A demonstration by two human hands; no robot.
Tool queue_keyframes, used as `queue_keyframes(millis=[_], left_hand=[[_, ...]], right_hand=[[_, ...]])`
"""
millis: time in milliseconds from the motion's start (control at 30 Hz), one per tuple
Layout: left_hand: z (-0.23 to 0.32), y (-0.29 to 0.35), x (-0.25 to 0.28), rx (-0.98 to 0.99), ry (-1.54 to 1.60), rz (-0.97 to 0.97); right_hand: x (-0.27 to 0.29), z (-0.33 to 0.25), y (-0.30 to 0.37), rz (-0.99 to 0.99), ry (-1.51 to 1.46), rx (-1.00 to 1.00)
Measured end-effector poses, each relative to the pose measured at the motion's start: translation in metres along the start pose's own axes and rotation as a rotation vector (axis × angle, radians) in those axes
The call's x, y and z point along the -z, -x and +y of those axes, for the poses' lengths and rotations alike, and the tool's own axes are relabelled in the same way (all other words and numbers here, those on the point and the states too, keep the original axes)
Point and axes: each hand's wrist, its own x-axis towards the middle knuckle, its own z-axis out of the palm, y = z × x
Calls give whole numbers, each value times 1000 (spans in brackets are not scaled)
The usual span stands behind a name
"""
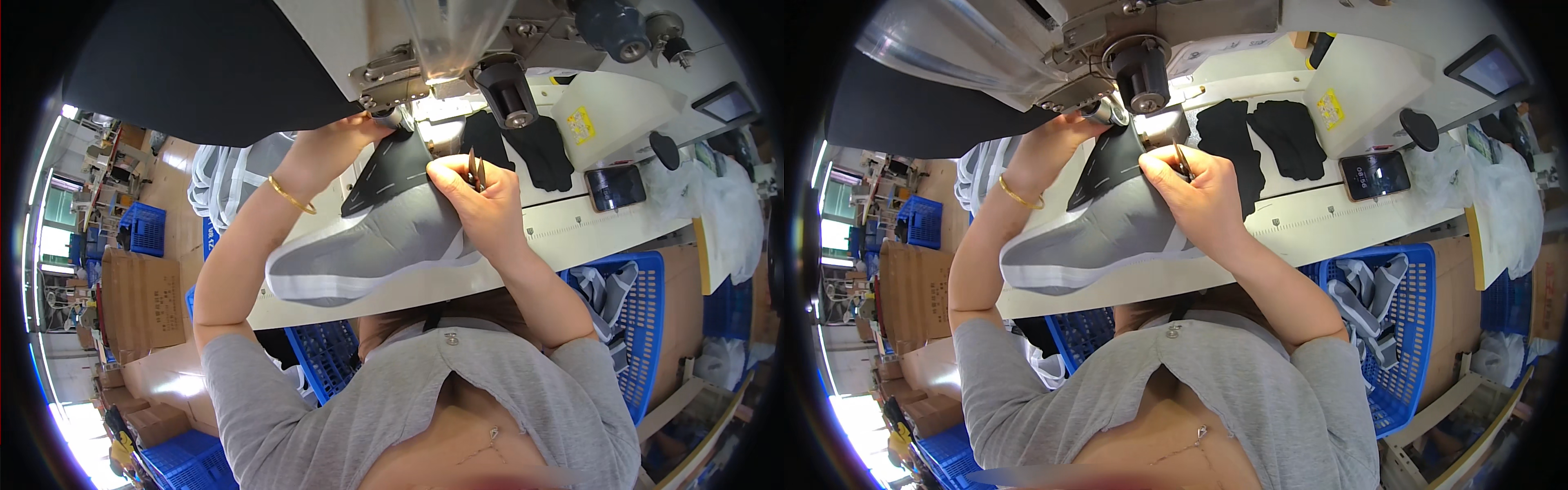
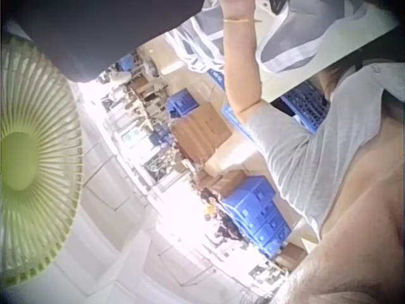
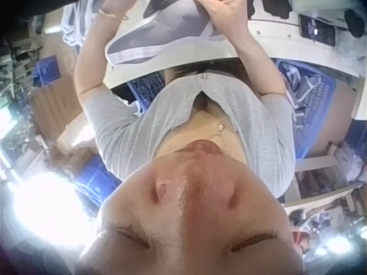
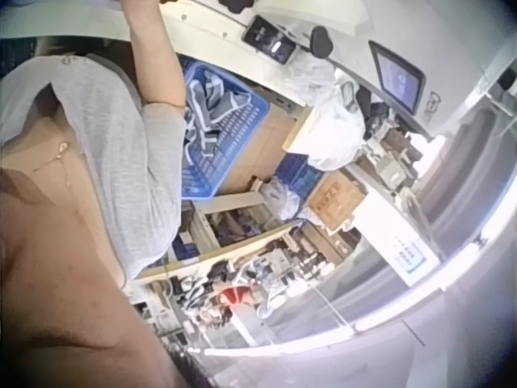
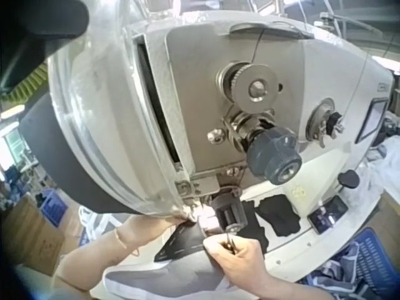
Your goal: The recorder is using an industrial sewing machine to stitch together components of a shoe upper, specifically a grey and black synthetic material.
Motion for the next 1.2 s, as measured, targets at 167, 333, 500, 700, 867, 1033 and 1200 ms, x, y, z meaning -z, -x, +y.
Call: queue_keyframes(millis=[167,333,500,700,867,1033,1200], left_hand=[[71,64,37,-30,-307,122],[120,93,-23,-269,-186,53],[80,73,-63,-297,-258,330],[79,74,-64,-305,-241,378],[78,69,-62,-313,-318,417],[77,63,-60,-316,-349,443],[80,65,-61,-325,-381,434]], right_hand=[[2,1,4,35,45,12],[-3,6,12,21,-30,63],[-5,13,10,11,-134,59],[-6,8,9,25,-124,62],[-9,11,-2,38,-124,76],[-13,6,-10,55,-215,68],[-5,3,-7,28,-205,37]])
